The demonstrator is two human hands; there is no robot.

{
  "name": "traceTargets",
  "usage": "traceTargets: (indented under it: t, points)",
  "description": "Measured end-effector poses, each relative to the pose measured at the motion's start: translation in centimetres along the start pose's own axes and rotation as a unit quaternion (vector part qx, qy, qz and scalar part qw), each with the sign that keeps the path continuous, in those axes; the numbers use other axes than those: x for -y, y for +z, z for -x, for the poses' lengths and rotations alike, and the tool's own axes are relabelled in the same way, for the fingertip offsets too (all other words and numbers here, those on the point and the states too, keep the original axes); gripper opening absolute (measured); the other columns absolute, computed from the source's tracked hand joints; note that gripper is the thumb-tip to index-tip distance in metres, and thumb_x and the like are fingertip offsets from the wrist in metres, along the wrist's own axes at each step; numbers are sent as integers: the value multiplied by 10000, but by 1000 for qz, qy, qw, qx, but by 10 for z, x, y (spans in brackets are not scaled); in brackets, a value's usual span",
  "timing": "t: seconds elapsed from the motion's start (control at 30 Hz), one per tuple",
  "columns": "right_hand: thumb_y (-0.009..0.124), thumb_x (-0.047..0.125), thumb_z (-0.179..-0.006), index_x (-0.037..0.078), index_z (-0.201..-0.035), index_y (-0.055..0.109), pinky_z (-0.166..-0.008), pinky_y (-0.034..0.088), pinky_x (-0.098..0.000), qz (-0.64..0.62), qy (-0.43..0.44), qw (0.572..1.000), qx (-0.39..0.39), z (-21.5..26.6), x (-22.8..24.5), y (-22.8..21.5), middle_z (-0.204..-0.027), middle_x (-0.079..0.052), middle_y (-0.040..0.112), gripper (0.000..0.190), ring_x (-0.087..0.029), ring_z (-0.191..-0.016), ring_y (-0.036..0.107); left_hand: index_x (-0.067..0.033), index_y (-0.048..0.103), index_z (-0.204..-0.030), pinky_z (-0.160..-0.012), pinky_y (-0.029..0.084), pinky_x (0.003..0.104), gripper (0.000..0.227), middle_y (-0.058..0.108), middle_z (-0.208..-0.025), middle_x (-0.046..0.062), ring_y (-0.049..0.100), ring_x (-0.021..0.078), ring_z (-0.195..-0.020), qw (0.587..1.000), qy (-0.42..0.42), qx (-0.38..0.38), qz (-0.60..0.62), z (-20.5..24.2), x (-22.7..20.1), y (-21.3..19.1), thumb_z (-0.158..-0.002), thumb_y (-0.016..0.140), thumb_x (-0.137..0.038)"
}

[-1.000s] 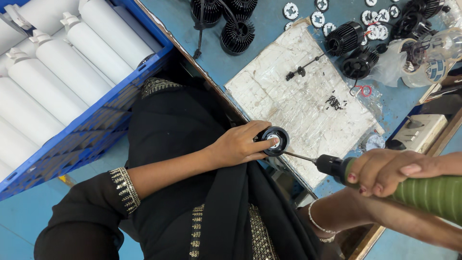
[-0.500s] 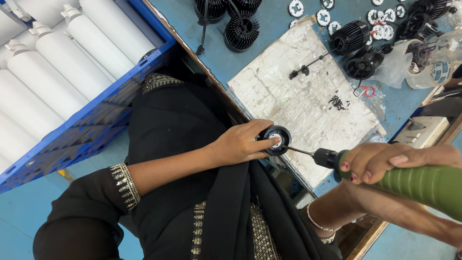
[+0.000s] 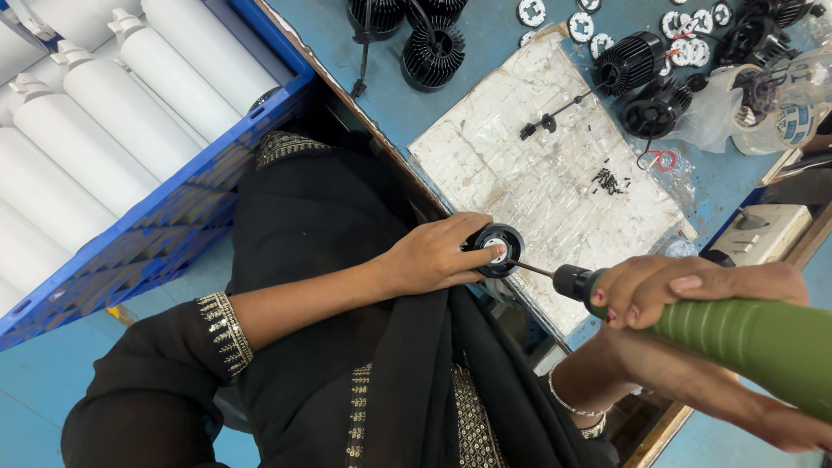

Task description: The person assembles small cylindrical electronic components at a workbench. She applies a white substance to the center of a component, places a circular metal piece on top, and secures it with a screw using a green power drill. She repeats this process for multiple units.

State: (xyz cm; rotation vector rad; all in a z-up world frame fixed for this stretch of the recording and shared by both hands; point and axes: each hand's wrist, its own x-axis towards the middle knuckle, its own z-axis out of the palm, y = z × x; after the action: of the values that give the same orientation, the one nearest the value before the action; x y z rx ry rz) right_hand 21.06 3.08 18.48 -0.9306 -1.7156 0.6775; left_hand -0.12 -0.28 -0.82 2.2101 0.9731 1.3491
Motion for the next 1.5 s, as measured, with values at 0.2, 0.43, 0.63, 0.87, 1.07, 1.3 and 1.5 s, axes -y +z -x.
traceTargets:
  t: [0.2,0.43,0.63,0.87,1.07,1.3,1.5]
  points:
    - [190,998,-774,-111,-882,267,-344,353,-374,67,24,997,-35,-11,19,17,-494,-158,285,1117,-277,-310,319,-169,540,-1389,-953,575,418,594,537,-1376,223,599,386,-1263,1000,-6,0,5,1,-1,-1,-872,829,-197]
    - [182,1008,-777,-111,-966,312,-392,375,-370,49,23,998,-17,-15,17,20,-540,-168,322,1142,-278,-357,363,-165,550,-1377,-956,577,420,597,538,-1382,221,596,384,-1276,1000,-13,15,7,0,-2,-3,-852,833,-193]
    - [213,1025,-737,-99,-974,319,-386,379,-374,40,6,997,-67,-11,9,25,-568,-177,333,1153,-278,-385,385,-167,563,-1367,-963,580,419,590,539,-1384,219,599,377,-1274,1000,-18,19,4,-1,-2,-4,-844,833,-205]
    - [217,1023,-735,-89,-970,340,-404,392,-370,8,-1,998,-68,-8,2,25,-581,-173,350,1143,-267,-402,397,-173,555,-1385,-948,582,414,587,534,-1390,219,595,382,-1279,1000,-11,8,15,1,1,-2,-867,829,-204]
    - [229,1012,-761,-81,-976,347,-419,402,-376,-8,2,998,-64,-8,5,28,-567,-167,363,1120,-267,-419,402,-176,533,-1388,-943,588,419,610,534,-1383,216,604,384,-1261,1000,-7,10,6,1,1,-1,-854,826,-211]
    - [251,1011,-744,-44,-973,361,-404,395,-378,-30,10,997,-66,-2,-5,15,-536,-145,379,1085,-262,-406,398,-167,560,-1366,-934,586,411,555,556,-1366,181,620,357,-1231,1000,-11,4,13,-2,-1,-2,-877,822,-195]
    - [116,882,-792,-56,-945,482,-504,383,-378,-281,-1,954,-99,3,-63,-53,-694,-168,461,1019,-260,-517,406,-156,593,-1323,-944,579,403,531,566,-1356,186,617,359,-1234,999,-32,5,8,-3,-6,-4,-847,825,-194]
